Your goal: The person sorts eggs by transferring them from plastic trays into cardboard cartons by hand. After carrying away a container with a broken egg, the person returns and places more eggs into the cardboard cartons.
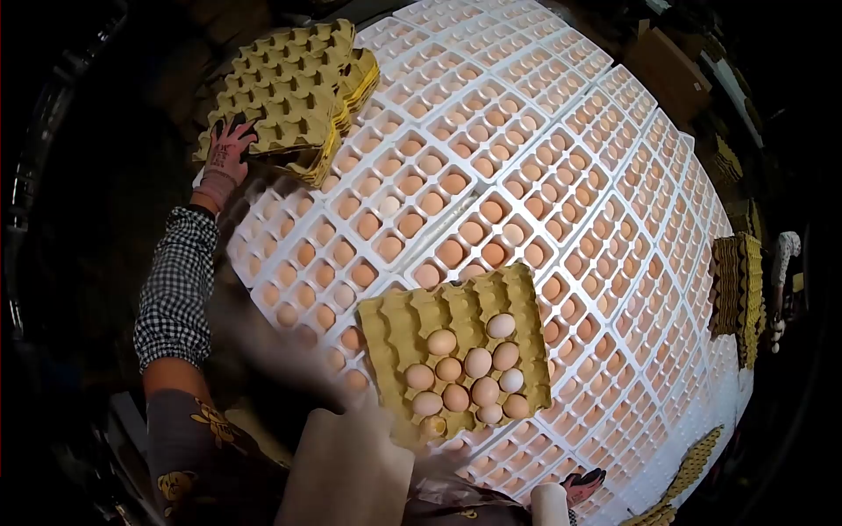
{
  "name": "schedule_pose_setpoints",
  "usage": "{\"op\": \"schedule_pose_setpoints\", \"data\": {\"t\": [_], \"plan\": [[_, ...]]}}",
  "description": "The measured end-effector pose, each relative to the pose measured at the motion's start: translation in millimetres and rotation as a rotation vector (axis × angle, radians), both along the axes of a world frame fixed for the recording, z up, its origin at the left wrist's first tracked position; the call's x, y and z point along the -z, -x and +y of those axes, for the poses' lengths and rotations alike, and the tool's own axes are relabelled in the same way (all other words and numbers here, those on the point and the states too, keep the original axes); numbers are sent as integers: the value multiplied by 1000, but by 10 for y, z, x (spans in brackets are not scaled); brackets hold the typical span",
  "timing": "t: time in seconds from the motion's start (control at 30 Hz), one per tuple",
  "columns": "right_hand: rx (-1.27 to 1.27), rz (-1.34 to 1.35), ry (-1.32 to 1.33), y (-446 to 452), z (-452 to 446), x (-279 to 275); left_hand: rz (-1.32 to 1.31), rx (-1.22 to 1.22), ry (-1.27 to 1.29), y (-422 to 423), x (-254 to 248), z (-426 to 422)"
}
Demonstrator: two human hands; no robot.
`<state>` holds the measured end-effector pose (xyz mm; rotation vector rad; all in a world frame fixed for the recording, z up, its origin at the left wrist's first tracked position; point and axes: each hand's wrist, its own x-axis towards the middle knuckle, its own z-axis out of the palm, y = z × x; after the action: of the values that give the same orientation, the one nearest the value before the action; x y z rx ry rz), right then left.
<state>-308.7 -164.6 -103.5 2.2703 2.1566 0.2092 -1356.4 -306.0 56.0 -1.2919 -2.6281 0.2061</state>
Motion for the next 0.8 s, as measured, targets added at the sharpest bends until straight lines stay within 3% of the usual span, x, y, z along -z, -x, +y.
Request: {"op": "schedule_pose_setpoints", "data": {"t": [0.13, 0.23, 0.3, 0.37, 0.43, 0.47, 0.5, 0.57, 0.6, 0.7, 0.73, 0.8], "plan": [[38, 74, -1, -3, 42, 28, 73, 165, -1, 125, -154, -134], [107, 100, 9, 606, -1, -300, 31, 44, 207, 166, -124, -24], [147, 117, 2, 1020, 77, -561, 153, -48, 318, 66, -313, 170], [177, 124, 2, 863, 44, -502, 213, -93, 313, 81, -285, 74], [7, 25, -21, 274, -13, -177, 343, -429, 76, 100, -211, -79], [-11, 71, 13, 689, 4, -485, 440, -359, -232, 294, -39, -264], [-10, 62, 16, 493, -25, -396, 346, -370, -309, 338, 38, -286], [85, -5, -39, 157, -34, -28, -35, -606, -130, 530, 239, -235], [90, 15, -30, 221, -41, -69, -75, -491, -252, 646, 279, -288], [39, -25, -86, -164, -128, 228, -245, -405, -193, 1044, 258, -515], [43, -24, -79, -78, -154, 167, -245, -428, -260, 621, 8, -304], [120, 21, -63, 634, -38, -263, -329, -444, -291, 994, 368, -475]]}}
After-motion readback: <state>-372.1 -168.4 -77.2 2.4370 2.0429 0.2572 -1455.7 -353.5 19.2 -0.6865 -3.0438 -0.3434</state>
